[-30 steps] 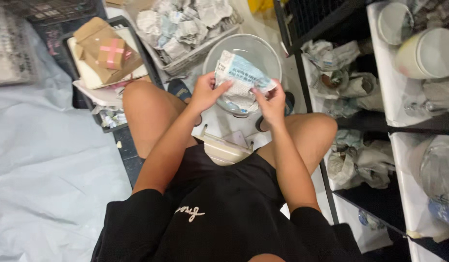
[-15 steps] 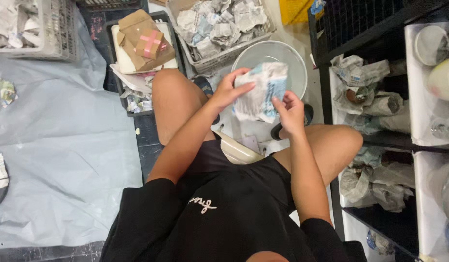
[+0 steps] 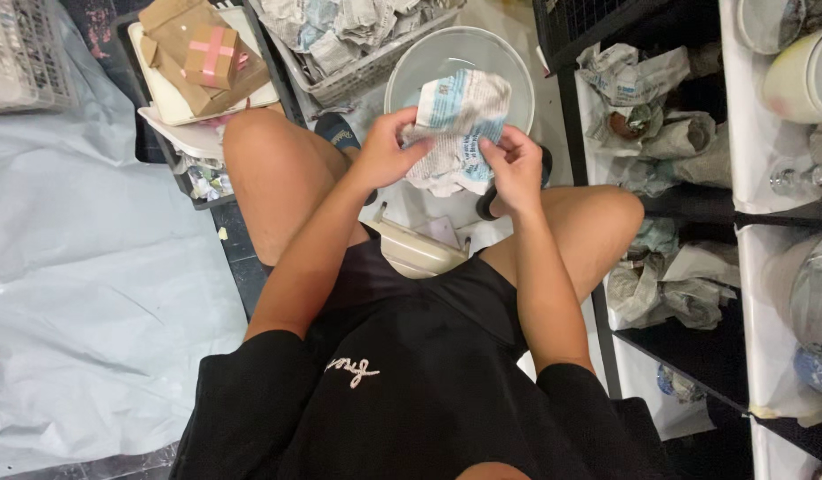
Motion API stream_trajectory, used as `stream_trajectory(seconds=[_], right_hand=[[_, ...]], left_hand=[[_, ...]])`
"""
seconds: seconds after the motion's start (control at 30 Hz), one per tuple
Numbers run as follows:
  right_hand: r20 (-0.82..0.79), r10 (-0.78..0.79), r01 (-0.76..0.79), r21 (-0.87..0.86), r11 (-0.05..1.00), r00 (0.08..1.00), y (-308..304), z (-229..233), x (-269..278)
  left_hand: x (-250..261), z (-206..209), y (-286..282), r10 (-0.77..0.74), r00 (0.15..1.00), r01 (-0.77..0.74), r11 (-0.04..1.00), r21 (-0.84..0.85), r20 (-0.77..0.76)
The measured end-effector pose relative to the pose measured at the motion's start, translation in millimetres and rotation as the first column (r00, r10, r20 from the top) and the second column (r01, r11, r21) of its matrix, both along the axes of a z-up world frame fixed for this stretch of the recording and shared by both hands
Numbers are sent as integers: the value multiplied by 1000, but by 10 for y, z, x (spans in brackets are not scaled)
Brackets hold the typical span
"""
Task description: The person sits on the floor and repeatedly wraps small ceramic items, such as cups and bowls, in newspaper. They fold the paper around each item and place the wrapped bundle onto a nearby shelf.
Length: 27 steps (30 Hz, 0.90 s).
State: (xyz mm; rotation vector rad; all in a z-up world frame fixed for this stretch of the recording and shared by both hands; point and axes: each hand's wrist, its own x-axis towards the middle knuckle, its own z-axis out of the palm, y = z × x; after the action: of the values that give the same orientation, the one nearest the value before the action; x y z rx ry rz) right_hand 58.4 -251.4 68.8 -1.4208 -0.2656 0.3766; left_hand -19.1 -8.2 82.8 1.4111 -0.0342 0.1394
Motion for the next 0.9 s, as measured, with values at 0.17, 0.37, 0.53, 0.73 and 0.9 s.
stream_trajectory(seconds=[0.17,0.37,0.53,0.73,0.9], right_hand=[[230,98,-97,-18,995,968,-61,-43,-23],[-92,126,-96,281,955,988,-31,59,35],[-262,128,-129,15,992,956,-13,148,-10],[-1,17,-17,-184,983,1000,37,236,-58],[310,167,-36,-389,921,936,80,428,-173]], left_hand=[[-58,108,16,-18,990,5,996,93,141],[-70,319,62,-29,944,-48,973,225,328],[-123,446,26,-61,947,-61,931,359,317],[-164,719,172,-201,930,65,914,401,307],[-188,751,181,-165,941,-26,837,547,297]])
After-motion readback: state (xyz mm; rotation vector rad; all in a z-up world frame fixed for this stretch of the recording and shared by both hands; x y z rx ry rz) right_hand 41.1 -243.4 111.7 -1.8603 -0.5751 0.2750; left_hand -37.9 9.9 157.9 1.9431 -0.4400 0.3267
